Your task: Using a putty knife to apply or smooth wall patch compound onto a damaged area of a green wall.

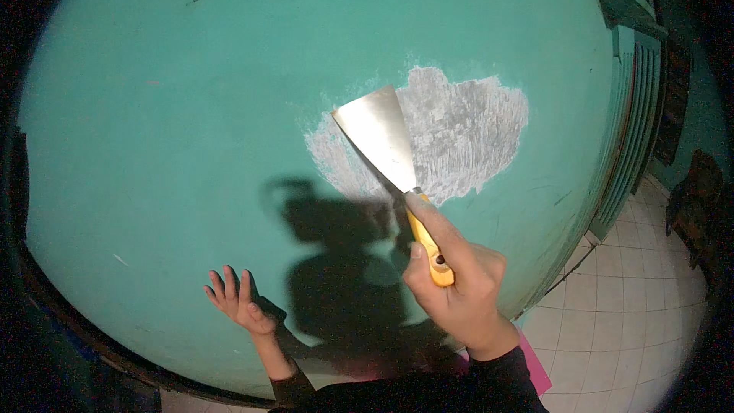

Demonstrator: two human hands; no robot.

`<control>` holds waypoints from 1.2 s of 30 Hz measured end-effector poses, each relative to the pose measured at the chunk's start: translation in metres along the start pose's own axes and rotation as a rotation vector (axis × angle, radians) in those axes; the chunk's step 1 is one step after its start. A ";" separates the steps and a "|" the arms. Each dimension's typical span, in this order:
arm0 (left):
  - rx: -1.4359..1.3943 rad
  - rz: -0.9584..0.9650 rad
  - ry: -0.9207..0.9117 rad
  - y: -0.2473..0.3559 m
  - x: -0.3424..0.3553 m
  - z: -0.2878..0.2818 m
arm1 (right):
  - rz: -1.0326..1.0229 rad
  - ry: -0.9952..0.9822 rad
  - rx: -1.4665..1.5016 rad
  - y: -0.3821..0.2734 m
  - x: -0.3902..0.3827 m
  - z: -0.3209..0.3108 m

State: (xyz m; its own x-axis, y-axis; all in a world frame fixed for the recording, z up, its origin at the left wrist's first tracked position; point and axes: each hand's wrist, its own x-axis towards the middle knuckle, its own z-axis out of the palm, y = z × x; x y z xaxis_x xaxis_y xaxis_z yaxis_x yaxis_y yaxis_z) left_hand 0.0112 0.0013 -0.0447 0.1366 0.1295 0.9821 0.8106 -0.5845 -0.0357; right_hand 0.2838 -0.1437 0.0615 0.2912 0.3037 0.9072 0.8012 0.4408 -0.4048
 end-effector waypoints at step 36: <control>0.002 -0.007 0.010 -0.006 0.000 0.007 | -0.316 0.078 0.275 0.043 -0.012 0.041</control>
State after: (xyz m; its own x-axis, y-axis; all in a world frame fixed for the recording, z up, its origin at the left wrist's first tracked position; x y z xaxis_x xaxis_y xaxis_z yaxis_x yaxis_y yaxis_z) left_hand 0.0103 0.0102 -0.0455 0.1251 0.1252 0.9842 0.8128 -0.5818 -0.0293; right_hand 0.2935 -0.0932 0.0282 0.1004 0.0575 0.9933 0.6909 0.7144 -0.1112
